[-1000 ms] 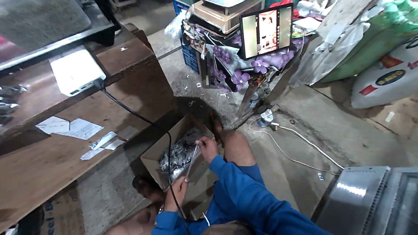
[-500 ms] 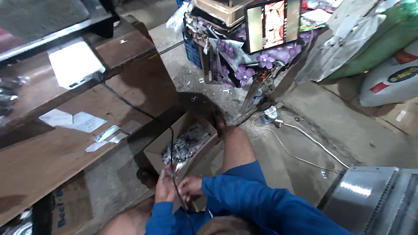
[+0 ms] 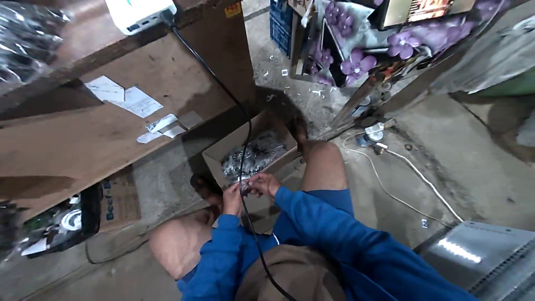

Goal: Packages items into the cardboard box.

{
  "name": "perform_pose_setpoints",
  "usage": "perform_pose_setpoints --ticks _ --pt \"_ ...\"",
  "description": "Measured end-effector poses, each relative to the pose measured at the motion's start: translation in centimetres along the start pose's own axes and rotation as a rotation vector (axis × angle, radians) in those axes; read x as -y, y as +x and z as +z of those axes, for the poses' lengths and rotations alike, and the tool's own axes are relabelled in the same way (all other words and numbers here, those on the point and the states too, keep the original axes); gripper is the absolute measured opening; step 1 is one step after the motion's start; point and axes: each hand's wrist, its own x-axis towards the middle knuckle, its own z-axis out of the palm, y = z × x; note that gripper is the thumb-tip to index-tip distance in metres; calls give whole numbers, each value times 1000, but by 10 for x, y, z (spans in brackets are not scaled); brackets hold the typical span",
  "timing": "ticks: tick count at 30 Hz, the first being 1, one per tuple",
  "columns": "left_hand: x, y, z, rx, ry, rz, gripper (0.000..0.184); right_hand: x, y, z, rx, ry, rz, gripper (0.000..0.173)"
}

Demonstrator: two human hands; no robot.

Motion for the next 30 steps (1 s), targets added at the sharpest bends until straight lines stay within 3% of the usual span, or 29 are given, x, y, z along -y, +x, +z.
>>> perform_pose_setpoints --ticks 3,8,10,17,30 --pt "1 1 3 -68 77 26 21 1 0 3 5 53 8 35" --pt "-3 -1 3 -145 261 57 22 0 1 11 47 59 -33 66" --pt "-6 -2 4 -161 328 82 21 0 0 13 51 -7 -75 71" --pt "-7 -6 5 -144 369 122 16 2 1 10 -13 -226 -153 56" --pt "1 -3 6 -32 88 84 19 -3 10 5 -136 -441 -203 34"
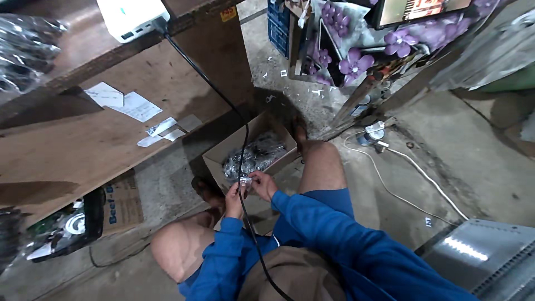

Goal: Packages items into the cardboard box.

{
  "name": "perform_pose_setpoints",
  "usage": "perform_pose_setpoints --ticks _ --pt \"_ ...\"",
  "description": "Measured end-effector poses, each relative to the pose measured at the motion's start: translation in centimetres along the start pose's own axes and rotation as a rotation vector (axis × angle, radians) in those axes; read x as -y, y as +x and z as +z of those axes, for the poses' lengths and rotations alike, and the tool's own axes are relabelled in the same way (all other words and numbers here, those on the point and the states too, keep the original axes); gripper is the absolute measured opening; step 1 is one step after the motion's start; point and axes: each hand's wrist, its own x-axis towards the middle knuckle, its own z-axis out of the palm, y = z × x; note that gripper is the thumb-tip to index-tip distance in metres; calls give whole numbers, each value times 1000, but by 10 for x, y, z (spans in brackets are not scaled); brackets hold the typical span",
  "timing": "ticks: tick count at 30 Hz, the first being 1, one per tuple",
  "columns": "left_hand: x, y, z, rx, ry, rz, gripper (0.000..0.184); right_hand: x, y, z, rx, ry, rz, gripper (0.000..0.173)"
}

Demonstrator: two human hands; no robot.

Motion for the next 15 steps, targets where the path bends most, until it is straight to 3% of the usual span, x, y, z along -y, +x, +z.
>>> perform_pose_setpoints --ticks 6,11,15 --pt "2 -1 3 -55 -9 -22 19 -1 2 -1 15 -39 32 34" --pt "1 0 1 -53 -118 -49 44 -1 2 0 62 -38 59 35" --pt "-1 -1 0 -61 -222 -63 45 -2 3 3 112 -36 52 35"
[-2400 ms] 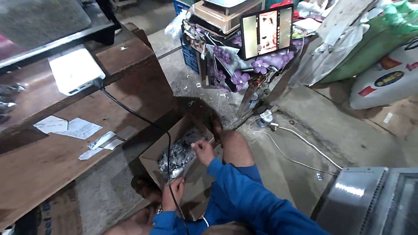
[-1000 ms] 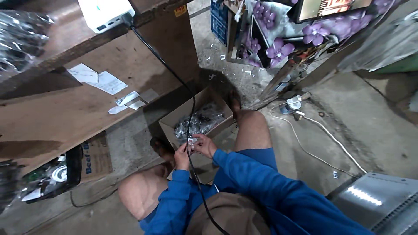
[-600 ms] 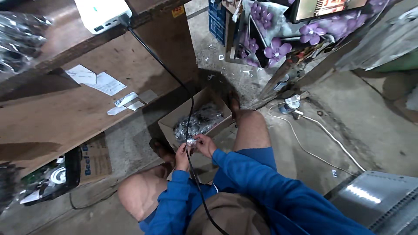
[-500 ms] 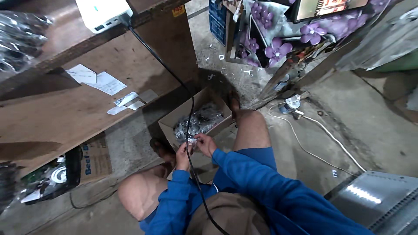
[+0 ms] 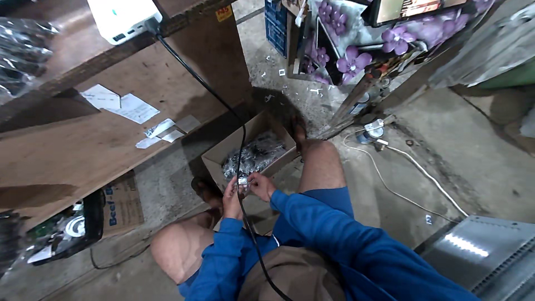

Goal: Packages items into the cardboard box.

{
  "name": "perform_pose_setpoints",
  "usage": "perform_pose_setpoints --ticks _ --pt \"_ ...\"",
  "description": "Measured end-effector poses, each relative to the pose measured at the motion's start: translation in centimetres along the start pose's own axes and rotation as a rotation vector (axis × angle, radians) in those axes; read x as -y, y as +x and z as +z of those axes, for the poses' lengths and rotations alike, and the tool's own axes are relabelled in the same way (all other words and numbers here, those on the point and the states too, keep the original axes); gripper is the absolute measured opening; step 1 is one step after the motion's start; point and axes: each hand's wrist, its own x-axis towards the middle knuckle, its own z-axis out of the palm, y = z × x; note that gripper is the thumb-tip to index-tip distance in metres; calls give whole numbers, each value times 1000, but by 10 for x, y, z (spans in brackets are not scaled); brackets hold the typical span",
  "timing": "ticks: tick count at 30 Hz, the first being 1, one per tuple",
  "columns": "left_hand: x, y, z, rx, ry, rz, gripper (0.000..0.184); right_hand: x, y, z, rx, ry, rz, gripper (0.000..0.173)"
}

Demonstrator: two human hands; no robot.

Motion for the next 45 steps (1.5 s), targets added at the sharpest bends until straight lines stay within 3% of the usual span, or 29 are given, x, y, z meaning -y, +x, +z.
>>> perform_pose_setpoints --ticks 12,22,28,37,45 --pt "1 4 -5 17 106 44 22 -2 -3 5 15 105 -114 36" --pt "-2 0 -2 22 216 133 26 -3 -3 -1 -38 168 -112 30" --pt "0 2 -4 37 189 93 20 0 -5 -4 -36 235 -129 26" --pt "1 -2 1 92 150 -98 21 1 -3 -8 -89 218 -87 25" --pt "-4 -5 7 111 103 -190 20 5 -3 -14 -257 216 -87 23"
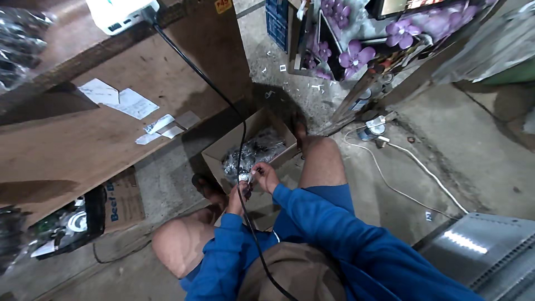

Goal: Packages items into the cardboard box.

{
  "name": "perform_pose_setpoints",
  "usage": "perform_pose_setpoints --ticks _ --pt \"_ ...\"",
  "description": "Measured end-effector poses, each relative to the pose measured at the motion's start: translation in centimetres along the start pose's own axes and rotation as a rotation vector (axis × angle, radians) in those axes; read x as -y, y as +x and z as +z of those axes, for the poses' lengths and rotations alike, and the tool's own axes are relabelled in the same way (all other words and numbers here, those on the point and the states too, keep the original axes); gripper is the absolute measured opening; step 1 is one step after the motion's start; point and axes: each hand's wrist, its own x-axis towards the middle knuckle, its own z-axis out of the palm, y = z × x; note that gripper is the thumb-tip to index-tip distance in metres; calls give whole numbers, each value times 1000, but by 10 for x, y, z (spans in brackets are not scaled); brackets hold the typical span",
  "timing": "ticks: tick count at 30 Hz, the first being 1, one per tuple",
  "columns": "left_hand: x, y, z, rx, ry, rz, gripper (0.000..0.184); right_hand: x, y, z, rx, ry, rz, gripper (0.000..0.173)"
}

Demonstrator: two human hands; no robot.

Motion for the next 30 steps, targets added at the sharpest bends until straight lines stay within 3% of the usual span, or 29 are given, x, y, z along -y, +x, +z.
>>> perform_pose_setpoints --ticks 17,26,30 --pt "6 6 -1 98 54 35 17 7 7 -16 -269 39 16 17" --pt "5 3 -1 63 50 -52 24 9 7 -22 -151 110 55 20" --pt "2 2 -4 87 7 -37 23 8 10 -23 -219 106 37 19"
